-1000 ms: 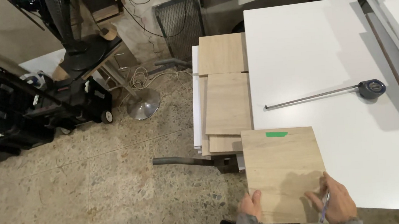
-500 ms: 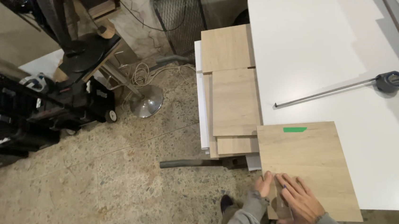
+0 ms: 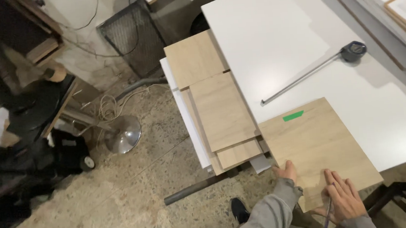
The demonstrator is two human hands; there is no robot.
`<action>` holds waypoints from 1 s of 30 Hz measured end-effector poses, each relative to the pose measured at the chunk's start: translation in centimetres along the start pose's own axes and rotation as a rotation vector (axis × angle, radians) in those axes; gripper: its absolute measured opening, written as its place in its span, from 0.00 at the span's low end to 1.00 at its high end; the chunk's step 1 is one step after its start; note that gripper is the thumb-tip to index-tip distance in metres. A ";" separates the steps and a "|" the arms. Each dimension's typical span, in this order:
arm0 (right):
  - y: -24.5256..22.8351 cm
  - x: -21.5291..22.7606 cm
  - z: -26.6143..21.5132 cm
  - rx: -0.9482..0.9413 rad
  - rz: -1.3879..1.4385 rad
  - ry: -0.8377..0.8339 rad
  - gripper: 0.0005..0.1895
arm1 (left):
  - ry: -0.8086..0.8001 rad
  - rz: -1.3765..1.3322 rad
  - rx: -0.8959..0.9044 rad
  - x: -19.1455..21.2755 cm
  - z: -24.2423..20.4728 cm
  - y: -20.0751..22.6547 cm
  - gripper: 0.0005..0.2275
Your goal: The person marks a wooden panel with a pen, applies green tape to the panel, and writes on the tape. They then stack several marked panels together on the table.
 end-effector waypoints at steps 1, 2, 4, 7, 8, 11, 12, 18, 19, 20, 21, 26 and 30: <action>0.3 0.4 -0.2 -0.023 -0.011 0.023 0.46 | -0.019 0.035 0.055 -0.2 -0.7 1.0 0.50; -0.4 1.6 -0.7 -0.062 -0.019 0.030 0.46 | -0.050 0.061 0.058 -0.5 0.0 0.2 0.50; -1.9 3.9 -1.5 -0.083 0.099 0.120 0.45 | 0.000 0.140 -0.046 -0.6 1.5 -1.0 0.51; -5.1 5.4 -2.6 -0.058 0.057 0.136 0.32 | 0.045 0.227 -0.218 -0.2 1.6 -1.9 0.50; -4.9 5.4 -2.6 -0.068 0.054 0.139 0.32 | 0.035 0.233 -0.220 -0.6 0.6 -1.2 0.50; -4.9 5.0 -2.9 -0.062 -0.021 0.186 0.28 | 0.009 0.182 -0.373 -0.9 -2.5 1.3 0.45; -4.9 4.6 -3.0 -0.052 -0.079 0.219 0.25 | -0.014 0.183 -0.396 -1.1 -3.3 1.9 0.42; -2.7 3.0 -1.6 0.004 -0.337 0.365 0.14 | -0.031 0.277 -0.319 -4.1 -4.4 2.0 0.39; -3.1 2.7 -1.6 0.037 -0.381 0.391 0.12 | -0.009 0.304 -0.274 -3.6 -5.4 2.5 0.39; -3.5 4.6 -1.5 0.056 -0.366 0.384 0.12 | 0.013 0.299 -0.266 -3.3 -6.0 2.2 0.39; -4.1 6.1 -0.8 0.070 -0.401 0.348 0.10 | 0.016 0.316 -0.244 -3.2 -6.1 2.2 0.38; -5.3 10.5 0.6 0.037 -0.308 0.397 0.17 | -0.001 0.264 -0.237 -3.6 -7.4 4.3 0.38; -6.5 11.0 1.6 0.058 -0.372 0.432 0.18 | -0.065 0.273 -0.433 -2.6 -5.1 3.9 0.43</action>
Point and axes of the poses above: each hand's wrist, its own z-axis towards the middle knuckle, its own x-axis out of the back of the hand, y = z × x, the point moved 5 cm from there along z, towards the middle knuckle, and after that the axes turned 12 degrees about -z, right-handed, at the moved point
